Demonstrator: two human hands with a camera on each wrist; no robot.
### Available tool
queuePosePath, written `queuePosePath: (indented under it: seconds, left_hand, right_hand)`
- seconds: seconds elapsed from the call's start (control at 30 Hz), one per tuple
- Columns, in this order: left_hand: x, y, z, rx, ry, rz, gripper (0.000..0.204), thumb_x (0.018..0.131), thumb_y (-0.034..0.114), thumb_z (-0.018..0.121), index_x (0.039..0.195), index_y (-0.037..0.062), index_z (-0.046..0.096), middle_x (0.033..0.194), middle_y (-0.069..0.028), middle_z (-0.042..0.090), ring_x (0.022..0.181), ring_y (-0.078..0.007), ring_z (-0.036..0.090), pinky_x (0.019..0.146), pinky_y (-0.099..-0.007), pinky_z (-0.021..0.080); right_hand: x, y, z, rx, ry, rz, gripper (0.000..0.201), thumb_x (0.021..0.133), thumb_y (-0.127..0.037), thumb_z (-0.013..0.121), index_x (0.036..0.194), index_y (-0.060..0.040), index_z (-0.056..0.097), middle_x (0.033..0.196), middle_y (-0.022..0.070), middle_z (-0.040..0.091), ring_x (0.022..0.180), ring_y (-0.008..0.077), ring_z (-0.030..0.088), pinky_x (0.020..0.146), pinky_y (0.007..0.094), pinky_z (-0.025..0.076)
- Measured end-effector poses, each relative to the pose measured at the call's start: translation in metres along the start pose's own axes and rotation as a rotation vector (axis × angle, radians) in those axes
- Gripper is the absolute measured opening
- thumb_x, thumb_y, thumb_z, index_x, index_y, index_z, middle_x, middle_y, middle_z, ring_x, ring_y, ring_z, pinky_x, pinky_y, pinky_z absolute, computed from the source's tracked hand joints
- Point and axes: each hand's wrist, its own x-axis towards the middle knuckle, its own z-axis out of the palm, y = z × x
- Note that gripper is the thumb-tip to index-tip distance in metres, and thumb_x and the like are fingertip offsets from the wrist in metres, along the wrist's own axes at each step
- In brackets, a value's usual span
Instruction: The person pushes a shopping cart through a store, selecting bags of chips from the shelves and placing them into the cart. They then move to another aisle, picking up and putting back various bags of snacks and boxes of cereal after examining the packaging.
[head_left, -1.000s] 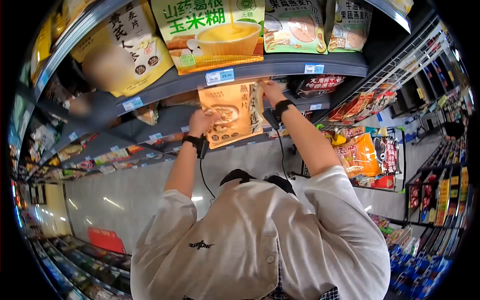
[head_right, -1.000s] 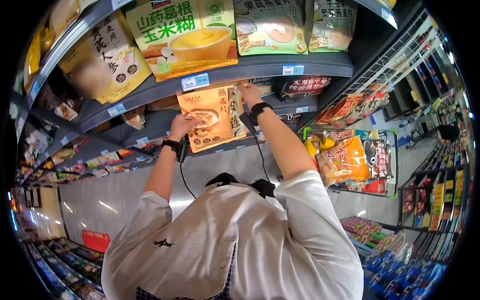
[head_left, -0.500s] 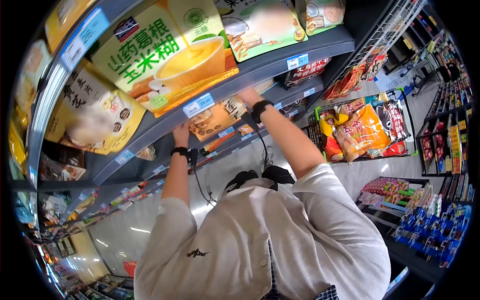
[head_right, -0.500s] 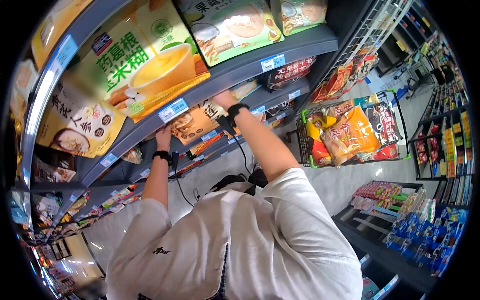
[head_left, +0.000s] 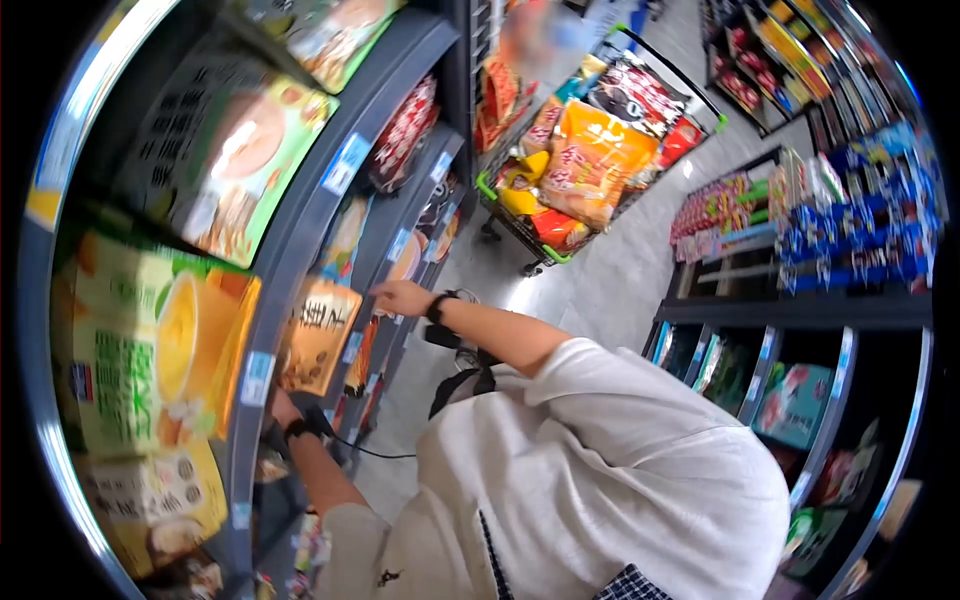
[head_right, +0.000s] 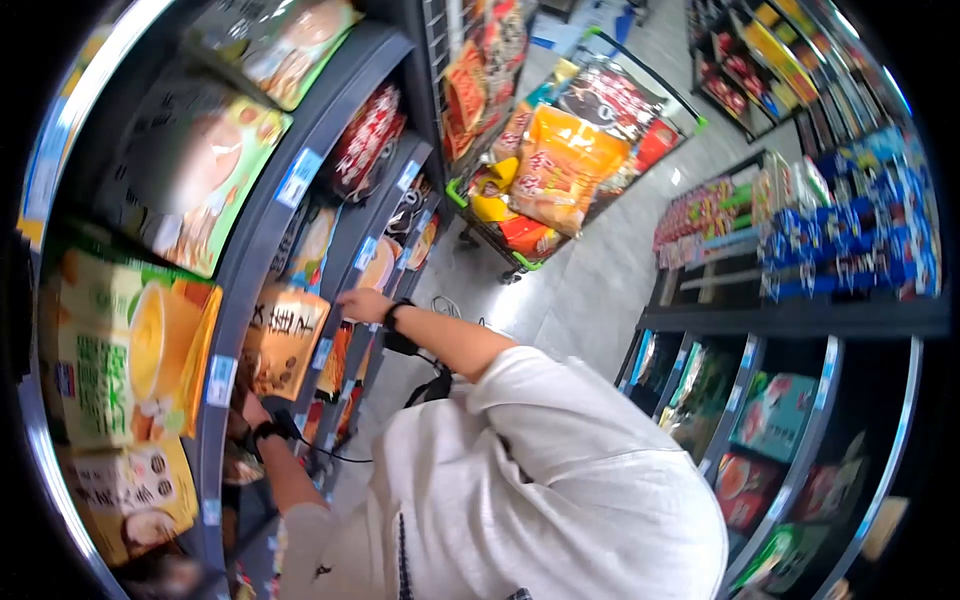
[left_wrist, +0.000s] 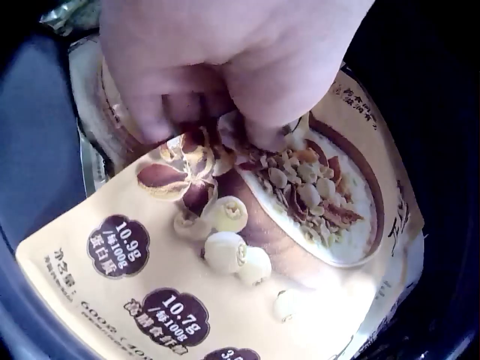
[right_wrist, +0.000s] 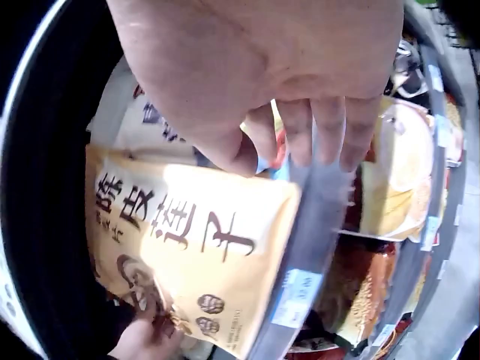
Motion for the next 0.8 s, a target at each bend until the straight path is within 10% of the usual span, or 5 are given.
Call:
queuePosePath:
  seconds: [0.2,0.3,0.47,0.63,0.8]
  left_hand:
    - [-0.014,0.068,-0.002,1.045,-0.206,0.027,0.045,0.092,0.021,0.052,0.135,0.0106,0.044,0.124,-0.0173,0.056,0.105,-0.0318,0.058,0.087,-0.0386,0.049]
    - [-0.028,0.077,0.0,0.164,0.089,-0.603,0.056,0.09,0.045,0.051,0.11,-0.0068,0.06,0.104,-0.0272,0.063,0.09,-0.0411,0.06,0.078,-0.0479,0.047]
    - [-0.108,0.135,0.022,-0.012,0.497,-0.322,0.035,0.091,0.031,0.053,0.098,-0.0033,0.055,0.091,-0.0207,0.061,0.082,-0.0319,0.058,0.076,-0.0402,0.048]
    - [-0.189,0.131,0.152,0.402,-0.33,-0.035,0.025,0.094,0.019,0.045,0.1,0.0013,0.06,0.098,-0.0122,0.063,0.091,-0.0269,0.061,0.079,-0.0356,0.049]
    - [-0.225,0.409,0.294,0.038,-1.152,-0.041,0.033,0.081,0.023,0.059,0.107,0.004,0.062,0.099,-0.0165,0.065,0.095,-0.0293,0.062,0.083,-0.0408,0.049]
  right_hand:
    - [-0.183,0.153,-0.128,0.338,0.34,0.685,0.028,0.088,-0.033,0.056,0.105,-0.0133,0.066,0.089,0.0019,0.067,0.074,0.0125,0.062,0.063,0.0284,0.052]
    - [-0.264,0.169,-0.207,0.47,0.705,0.763,0.025,0.086,-0.028,0.055,0.099,-0.0089,0.066,0.083,0.0053,0.066,0.065,0.0147,0.06,0.054,0.0287,0.047]
    - [-0.321,0.2,-0.283,0.609,0.964,0.738,0.027,0.087,-0.026,0.053,0.105,-0.009,0.063,0.093,0.0089,0.067,0.072,0.0173,0.062,0.06,0.0297,0.047]
    - [-0.309,0.258,-0.337,-0.525,0.942,0.49,0.051,0.078,-0.017,0.057,0.128,-0.0083,0.047,0.12,0.0173,0.053,0.105,0.0351,0.055,0.09,0.042,0.047]
    - [-0.297,0.226,-0.421,-0.686,0.594,0.399,0.056,0.075,-0.014,0.063,0.128,-0.0063,0.045,0.136,0.0203,0.038,0.118,0.0396,0.046,0.098,0.0433,0.042]
